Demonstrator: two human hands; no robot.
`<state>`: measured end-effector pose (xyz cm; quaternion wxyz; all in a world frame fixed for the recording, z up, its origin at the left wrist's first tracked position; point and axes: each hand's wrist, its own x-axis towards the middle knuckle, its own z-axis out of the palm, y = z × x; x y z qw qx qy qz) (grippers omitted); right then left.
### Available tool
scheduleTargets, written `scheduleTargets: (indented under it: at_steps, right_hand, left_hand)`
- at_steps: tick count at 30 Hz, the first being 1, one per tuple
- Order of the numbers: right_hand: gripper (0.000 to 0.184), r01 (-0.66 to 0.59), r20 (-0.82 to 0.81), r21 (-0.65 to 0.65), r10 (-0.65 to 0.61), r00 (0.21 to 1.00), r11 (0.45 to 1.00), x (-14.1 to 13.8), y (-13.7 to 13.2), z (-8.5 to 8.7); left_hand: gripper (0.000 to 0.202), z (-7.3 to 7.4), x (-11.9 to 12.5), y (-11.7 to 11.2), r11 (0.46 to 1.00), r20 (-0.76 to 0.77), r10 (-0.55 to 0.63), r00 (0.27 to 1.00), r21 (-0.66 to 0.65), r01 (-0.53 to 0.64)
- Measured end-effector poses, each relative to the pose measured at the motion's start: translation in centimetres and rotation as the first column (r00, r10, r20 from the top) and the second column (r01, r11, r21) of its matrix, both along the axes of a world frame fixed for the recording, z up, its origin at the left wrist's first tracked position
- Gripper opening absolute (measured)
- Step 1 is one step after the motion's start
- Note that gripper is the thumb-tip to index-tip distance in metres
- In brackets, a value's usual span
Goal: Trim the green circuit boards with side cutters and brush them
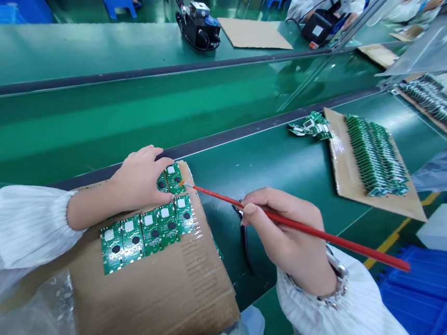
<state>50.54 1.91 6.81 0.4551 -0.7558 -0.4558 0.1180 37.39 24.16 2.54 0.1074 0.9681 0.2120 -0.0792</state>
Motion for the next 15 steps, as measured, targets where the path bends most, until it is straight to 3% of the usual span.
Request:
scheduleTargets:
  at_steps: [5, 15]
  right_hand:
    - [0.012, 0.051, -0.044, 0.065, -0.048, 0.998, 0.997, 0.6, -0.7, -0.5]
    - [0.014, -0.144, 0.004, 0.032, 0.144, 0.990, 0.989, 0.1, 1.8, -0.6]
  left_hand:
    - [0.076, 0.3, 0.1, 0.4, 1.000, -0.037, -0.006, 0.999, 0.013, 0.006]
    - [0.076, 0.4, -0.2, 0.4, 0.997, -0.095, 0.024, 0.995, 0.081, -0.016]
